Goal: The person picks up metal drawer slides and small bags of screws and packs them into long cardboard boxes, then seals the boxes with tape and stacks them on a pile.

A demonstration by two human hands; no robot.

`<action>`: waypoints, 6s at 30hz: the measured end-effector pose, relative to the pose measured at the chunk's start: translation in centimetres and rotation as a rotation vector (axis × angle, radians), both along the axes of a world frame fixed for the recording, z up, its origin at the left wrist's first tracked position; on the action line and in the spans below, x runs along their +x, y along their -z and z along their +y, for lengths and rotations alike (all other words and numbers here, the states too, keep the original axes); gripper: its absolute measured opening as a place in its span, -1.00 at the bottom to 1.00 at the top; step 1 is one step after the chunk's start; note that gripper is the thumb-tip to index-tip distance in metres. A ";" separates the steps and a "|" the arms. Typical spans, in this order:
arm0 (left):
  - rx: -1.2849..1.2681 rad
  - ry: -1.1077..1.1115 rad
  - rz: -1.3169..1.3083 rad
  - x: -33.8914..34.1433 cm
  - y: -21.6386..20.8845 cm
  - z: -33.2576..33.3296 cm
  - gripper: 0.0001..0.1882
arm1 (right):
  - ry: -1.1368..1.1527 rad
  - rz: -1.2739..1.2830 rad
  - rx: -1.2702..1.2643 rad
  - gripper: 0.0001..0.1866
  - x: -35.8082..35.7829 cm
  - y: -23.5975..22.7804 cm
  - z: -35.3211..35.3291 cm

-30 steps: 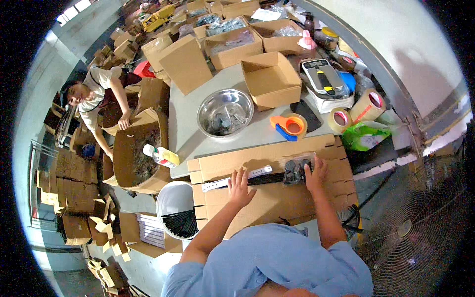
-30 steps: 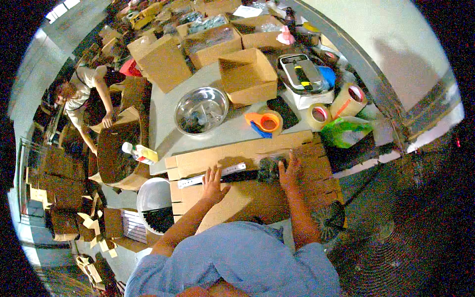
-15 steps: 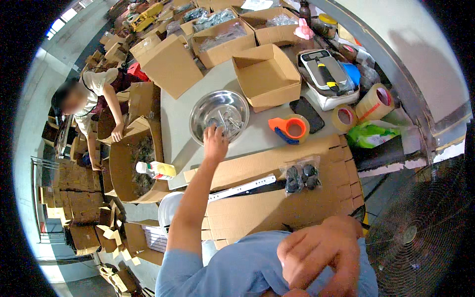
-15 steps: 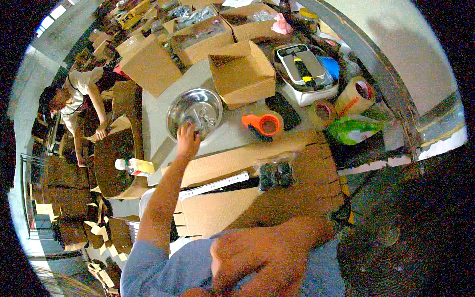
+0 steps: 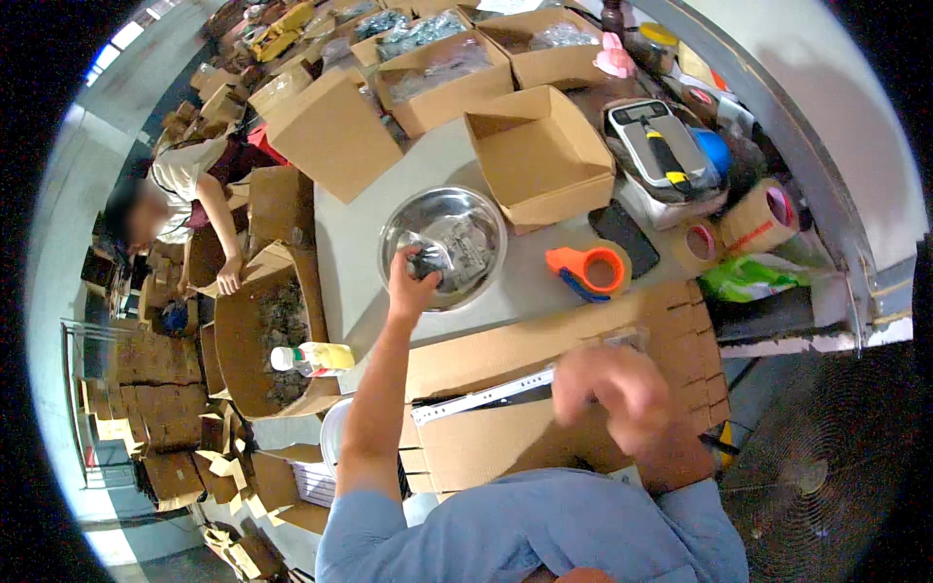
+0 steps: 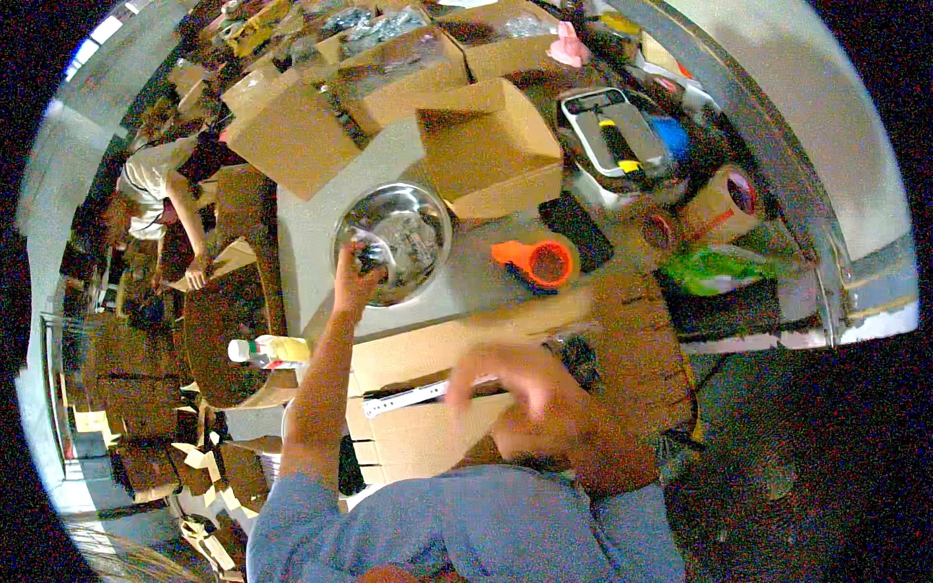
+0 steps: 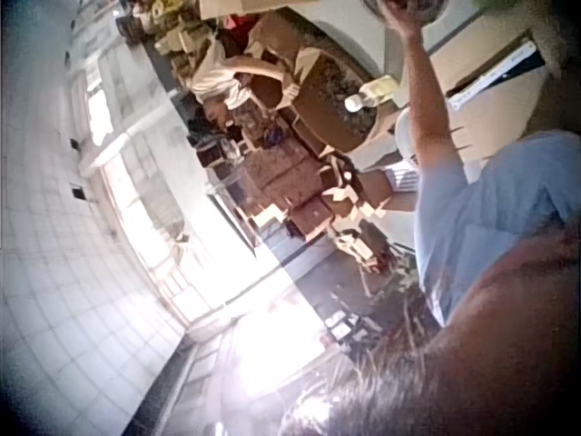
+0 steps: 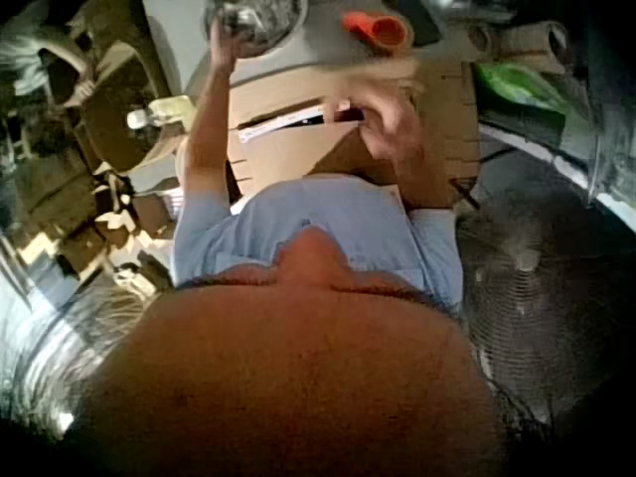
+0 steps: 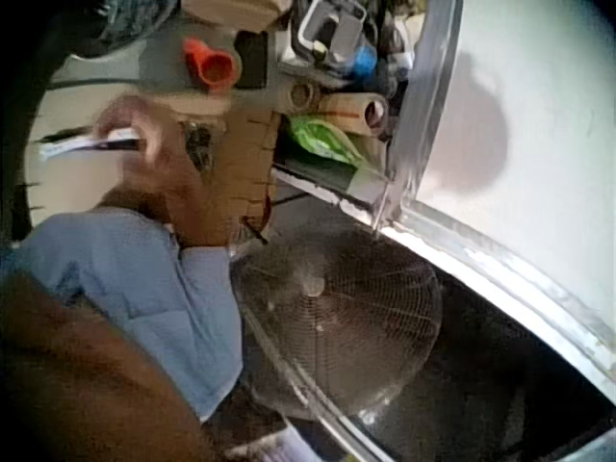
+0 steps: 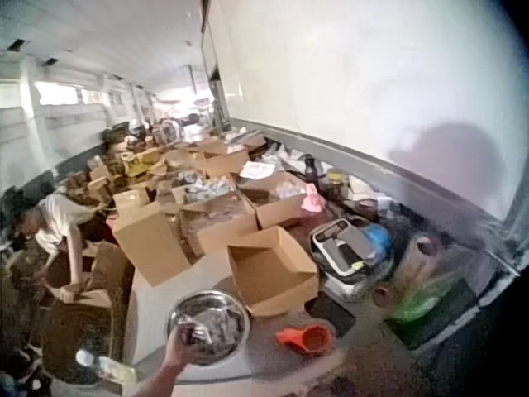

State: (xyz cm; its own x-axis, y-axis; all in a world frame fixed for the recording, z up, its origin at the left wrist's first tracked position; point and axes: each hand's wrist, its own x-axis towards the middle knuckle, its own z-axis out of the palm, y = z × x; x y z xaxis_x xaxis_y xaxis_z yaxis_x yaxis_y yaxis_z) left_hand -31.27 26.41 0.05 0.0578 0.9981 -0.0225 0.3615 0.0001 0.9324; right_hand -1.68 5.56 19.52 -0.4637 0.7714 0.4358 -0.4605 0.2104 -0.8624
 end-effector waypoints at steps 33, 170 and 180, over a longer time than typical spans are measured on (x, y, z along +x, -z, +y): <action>-0.231 -0.008 -0.468 9.6 -8.8 -30.5 -0.68 | 0.740 -0.463 -0.463 -0.70 -5.5 10.9 -10.6; 0.477 0.705 1.286 3.5 -1.5 3.5 -0.10 | 0.024 -1.493 -0.137 -0.23 -2.4 17.7 -10.5; 0.305 0.885 1.118 2.7 0.8 6.4 -0.73 | 0.039 -1.543 -0.216 -0.27 -2.4 17.5 -10.0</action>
